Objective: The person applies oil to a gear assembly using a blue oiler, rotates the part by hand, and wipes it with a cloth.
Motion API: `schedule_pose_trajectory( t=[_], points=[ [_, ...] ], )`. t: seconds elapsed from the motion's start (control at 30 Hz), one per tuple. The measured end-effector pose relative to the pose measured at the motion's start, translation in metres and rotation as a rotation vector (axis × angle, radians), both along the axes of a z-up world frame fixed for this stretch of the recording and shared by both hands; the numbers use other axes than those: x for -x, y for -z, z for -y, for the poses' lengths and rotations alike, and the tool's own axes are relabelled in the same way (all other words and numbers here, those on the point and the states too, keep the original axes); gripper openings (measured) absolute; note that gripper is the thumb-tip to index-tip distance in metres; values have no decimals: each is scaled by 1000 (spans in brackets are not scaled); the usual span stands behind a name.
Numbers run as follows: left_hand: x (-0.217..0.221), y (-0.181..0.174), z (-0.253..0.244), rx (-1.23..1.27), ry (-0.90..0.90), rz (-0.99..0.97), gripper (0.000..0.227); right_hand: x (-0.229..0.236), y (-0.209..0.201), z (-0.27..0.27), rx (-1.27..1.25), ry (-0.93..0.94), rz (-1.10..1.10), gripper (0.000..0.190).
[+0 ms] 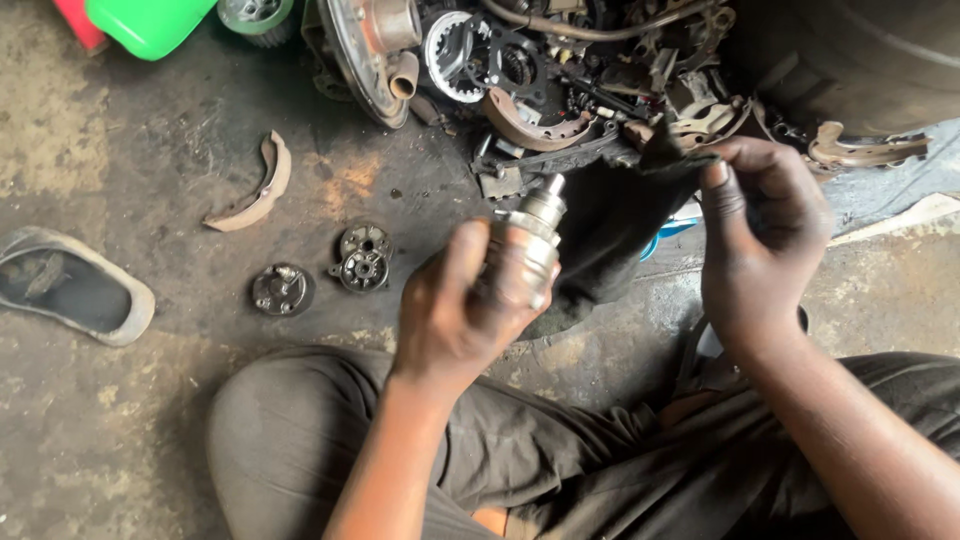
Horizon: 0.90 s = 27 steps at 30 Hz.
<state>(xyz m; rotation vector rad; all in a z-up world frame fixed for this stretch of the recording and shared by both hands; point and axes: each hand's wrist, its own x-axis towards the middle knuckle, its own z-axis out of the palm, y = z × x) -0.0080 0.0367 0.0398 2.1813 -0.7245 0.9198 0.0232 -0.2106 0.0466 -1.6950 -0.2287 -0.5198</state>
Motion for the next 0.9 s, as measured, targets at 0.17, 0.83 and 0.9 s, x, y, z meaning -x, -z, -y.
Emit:
schedule_pose_trajectory(
  t=[0.17, 0.83, 0.9],
  points=[
    [2, 12, -13, 105, -192, -18, 54, 3, 5, -11, 105, -18, 21, 7],
    [-37, 74, -15, 1806, -33, -959, 22, 4, -11, -19, 529, 15, 280, 10],
    [-21, 99, -32, 1920, -126, -1169, 22, 10, -19, -25, 586, -28, 287, 15]
  ],
)
